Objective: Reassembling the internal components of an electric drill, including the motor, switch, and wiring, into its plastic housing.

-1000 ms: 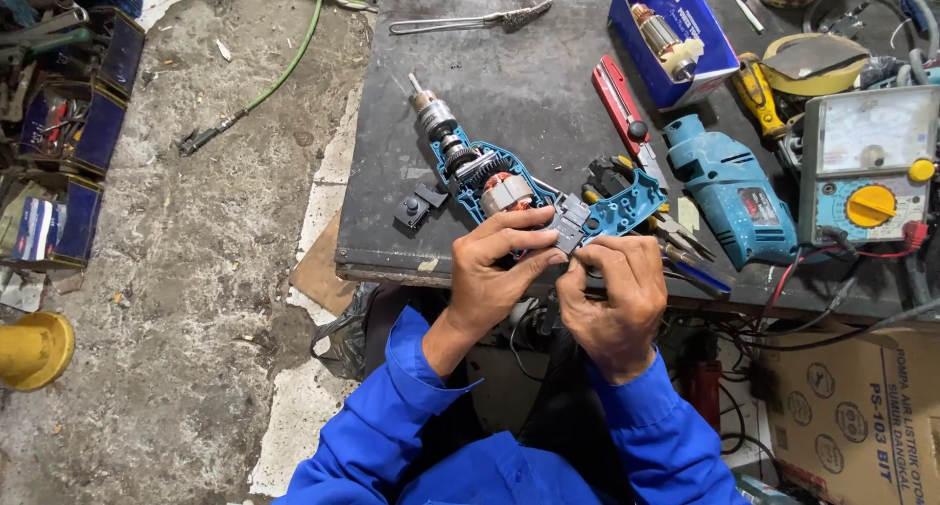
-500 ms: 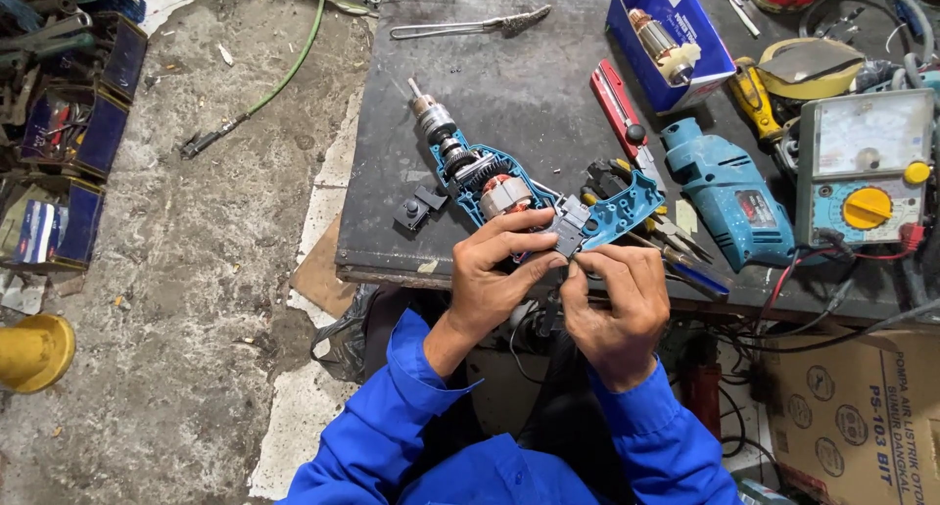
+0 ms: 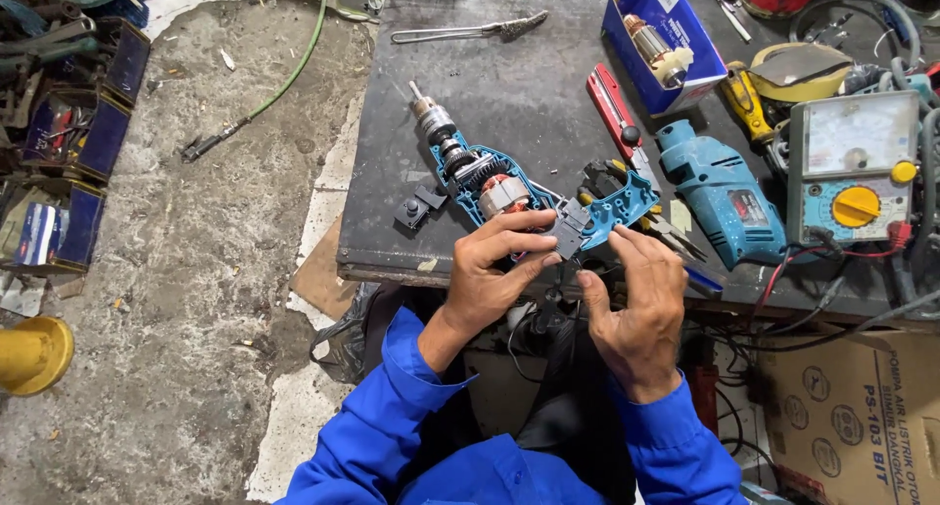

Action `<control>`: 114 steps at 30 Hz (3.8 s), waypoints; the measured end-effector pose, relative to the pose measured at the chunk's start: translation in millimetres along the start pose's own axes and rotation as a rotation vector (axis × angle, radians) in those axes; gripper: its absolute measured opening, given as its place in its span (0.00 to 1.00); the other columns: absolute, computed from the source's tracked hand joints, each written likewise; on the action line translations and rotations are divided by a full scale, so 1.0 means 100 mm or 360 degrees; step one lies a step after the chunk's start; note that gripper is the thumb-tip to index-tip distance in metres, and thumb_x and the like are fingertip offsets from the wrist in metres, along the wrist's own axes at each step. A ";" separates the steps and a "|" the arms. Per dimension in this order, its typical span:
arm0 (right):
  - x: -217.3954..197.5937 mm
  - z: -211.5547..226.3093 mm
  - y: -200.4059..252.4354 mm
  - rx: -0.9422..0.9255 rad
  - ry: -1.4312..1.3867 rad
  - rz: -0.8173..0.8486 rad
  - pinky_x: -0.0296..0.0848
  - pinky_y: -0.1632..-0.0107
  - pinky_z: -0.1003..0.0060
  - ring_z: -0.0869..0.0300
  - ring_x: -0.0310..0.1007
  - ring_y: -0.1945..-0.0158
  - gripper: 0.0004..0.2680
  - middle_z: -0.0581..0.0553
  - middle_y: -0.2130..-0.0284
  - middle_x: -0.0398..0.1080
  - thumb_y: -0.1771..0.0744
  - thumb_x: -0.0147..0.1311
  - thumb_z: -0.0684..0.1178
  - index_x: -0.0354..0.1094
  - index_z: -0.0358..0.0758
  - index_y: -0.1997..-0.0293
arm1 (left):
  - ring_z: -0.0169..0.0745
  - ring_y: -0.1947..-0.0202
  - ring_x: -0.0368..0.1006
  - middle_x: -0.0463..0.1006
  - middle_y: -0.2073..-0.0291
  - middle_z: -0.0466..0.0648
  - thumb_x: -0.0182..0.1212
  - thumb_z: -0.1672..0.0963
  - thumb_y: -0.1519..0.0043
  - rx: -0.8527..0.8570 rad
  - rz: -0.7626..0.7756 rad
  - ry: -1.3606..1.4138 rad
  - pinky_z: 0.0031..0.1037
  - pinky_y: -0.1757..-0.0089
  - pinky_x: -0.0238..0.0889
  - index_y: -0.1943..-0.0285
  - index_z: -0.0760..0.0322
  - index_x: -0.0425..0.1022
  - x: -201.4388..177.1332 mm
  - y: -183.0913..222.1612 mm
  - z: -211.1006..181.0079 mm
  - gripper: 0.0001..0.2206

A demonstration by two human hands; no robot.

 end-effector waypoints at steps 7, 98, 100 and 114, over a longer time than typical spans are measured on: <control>0.01 -0.06 0.09 0.0043 0.0036 0.0113 0.67 0.40 0.46 0.36 0.71 0.43 0.18 0.28 0.44 0.70 0.30 0.58 0.53 0.69 0.27 0.40 | 0.54 0.48 0.80 0.83 0.50 0.52 0.71 0.61 0.41 -0.0006 0.0006 -0.0104 0.38 0.49 0.73 0.54 0.59 0.85 0.05 0.04 -0.13 0.08; 0.37 0.61 0.72 0.0332 -0.0448 0.0182 0.75 0.54 0.48 0.38 0.78 0.55 0.13 0.33 0.59 0.77 0.35 0.68 0.47 0.72 0.30 0.53 | 0.49 0.72 0.82 0.80 0.72 0.62 0.71 0.61 0.41 -0.1036 -0.0649 0.0490 0.28 0.71 0.80 0.60 0.73 0.68 -0.30 0.91 -0.08 0.13; 0.37 0.57 0.77 0.0510 -0.0610 0.0258 0.75 0.53 0.44 0.35 0.78 0.55 0.13 0.30 0.60 0.77 0.36 0.68 0.45 0.71 0.31 0.52 | 0.51 0.71 0.83 0.80 0.72 0.62 0.71 0.60 0.41 -0.1044 -0.0663 0.0490 0.29 0.71 0.80 0.60 0.74 0.68 -0.26 0.94 -0.08 0.13; -0.10 0.53 0.43 0.0116 -0.0217 0.0156 0.77 0.58 0.60 0.50 0.79 0.62 0.05 0.45 0.66 0.74 0.32 0.65 0.43 0.79 0.40 0.53 | 0.54 0.69 0.83 0.81 0.69 0.65 0.67 0.58 0.38 -0.0994 -0.0644 0.0485 0.30 0.69 0.80 0.63 0.72 0.69 -0.16 0.85 -0.14 0.11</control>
Point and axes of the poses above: each hand's wrist, its own y-axis away from the middle knuckle, its own x-axis out of the palm, z = x × y, the point moved 4 cm from there along -y, towards the middle knuckle
